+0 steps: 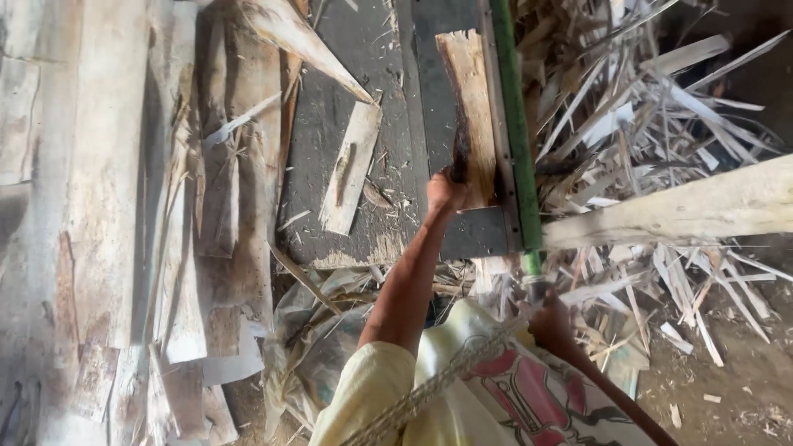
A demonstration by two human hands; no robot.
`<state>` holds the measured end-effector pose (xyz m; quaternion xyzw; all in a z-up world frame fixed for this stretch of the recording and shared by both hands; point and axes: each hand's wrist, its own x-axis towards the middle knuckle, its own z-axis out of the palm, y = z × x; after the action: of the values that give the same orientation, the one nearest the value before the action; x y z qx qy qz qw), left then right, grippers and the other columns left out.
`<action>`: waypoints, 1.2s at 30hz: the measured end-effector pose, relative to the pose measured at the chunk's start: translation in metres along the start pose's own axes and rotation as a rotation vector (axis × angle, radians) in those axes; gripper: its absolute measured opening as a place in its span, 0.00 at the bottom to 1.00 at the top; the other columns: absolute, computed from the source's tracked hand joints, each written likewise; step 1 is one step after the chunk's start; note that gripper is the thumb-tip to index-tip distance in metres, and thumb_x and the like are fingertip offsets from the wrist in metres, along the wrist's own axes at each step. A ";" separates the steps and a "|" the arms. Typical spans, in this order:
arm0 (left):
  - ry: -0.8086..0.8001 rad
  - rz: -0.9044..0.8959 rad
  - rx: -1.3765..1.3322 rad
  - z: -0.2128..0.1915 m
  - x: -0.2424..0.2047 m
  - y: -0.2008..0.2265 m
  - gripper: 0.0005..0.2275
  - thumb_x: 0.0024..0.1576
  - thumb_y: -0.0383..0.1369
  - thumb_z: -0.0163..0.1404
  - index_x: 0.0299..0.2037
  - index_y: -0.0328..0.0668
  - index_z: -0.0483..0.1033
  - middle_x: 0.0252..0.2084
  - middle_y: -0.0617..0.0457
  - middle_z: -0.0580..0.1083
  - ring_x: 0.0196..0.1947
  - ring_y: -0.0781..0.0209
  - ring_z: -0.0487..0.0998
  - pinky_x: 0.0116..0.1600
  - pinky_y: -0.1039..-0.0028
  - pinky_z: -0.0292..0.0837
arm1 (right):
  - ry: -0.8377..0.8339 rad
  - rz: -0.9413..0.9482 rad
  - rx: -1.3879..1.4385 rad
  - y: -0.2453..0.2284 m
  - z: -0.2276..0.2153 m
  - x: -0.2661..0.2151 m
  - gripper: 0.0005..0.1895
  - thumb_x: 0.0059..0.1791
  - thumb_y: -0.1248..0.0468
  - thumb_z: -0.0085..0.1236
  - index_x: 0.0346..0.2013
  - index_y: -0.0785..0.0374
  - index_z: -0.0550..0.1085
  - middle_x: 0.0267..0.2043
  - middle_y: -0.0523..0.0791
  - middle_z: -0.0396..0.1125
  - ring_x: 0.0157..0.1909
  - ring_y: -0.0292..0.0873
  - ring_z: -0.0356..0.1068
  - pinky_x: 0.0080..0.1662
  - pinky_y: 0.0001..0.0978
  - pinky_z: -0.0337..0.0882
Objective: Cutting and trimming thin wood veneers using a large manual shear into uniform strips.
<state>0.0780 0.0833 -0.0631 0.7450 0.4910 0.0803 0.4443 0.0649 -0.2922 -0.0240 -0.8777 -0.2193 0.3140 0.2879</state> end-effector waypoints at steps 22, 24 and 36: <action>0.142 0.070 0.493 -0.070 -0.101 0.054 0.37 0.56 0.54 0.51 0.69 0.38 0.56 0.66 0.39 0.62 0.64 0.40 0.66 0.62 0.46 0.64 | -0.084 0.197 0.036 -0.108 -0.081 -0.053 0.25 0.47 0.59 0.65 0.51 0.69 0.66 0.32 0.57 0.76 0.27 0.51 0.78 0.29 0.42 0.76; 0.137 0.055 0.493 -0.061 -0.088 0.048 0.34 0.57 0.52 0.50 0.67 0.37 0.59 0.63 0.40 0.65 0.62 0.41 0.69 0.60 0.49 0.69 | -0.085 0.192 0.021 -0.114 -0.087 -0.055 0.25 0.48 0.59 0.64 0.51 0.69 0.65 0.30 0.58 0.76 0.26 0.51 0.78 0.29 0.42 0.76; 0.274 0.185 -0.053 -0.068 -0.070 0.029 0.07 0.62 0.28 0.45 0.40 0.33 0.75 0.29 0.38 0.78 0.25 0.56 0.79 0.32 0.63 0.73 | -0.083 -0.093 -0.051 -0.070 -0.092 -0.052 0.32 0.47 0.61 0.59 0.62 0.67 0.57 0.41 0.53 0.71 0.26 0.49 0.76 0.24 0.43 0.78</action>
<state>0.0238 0.0629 0.0206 0.7571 0.4741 0.2346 0.3834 0.0758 -0.3037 0.1023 -0.8599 -0.2795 0.3307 0.2702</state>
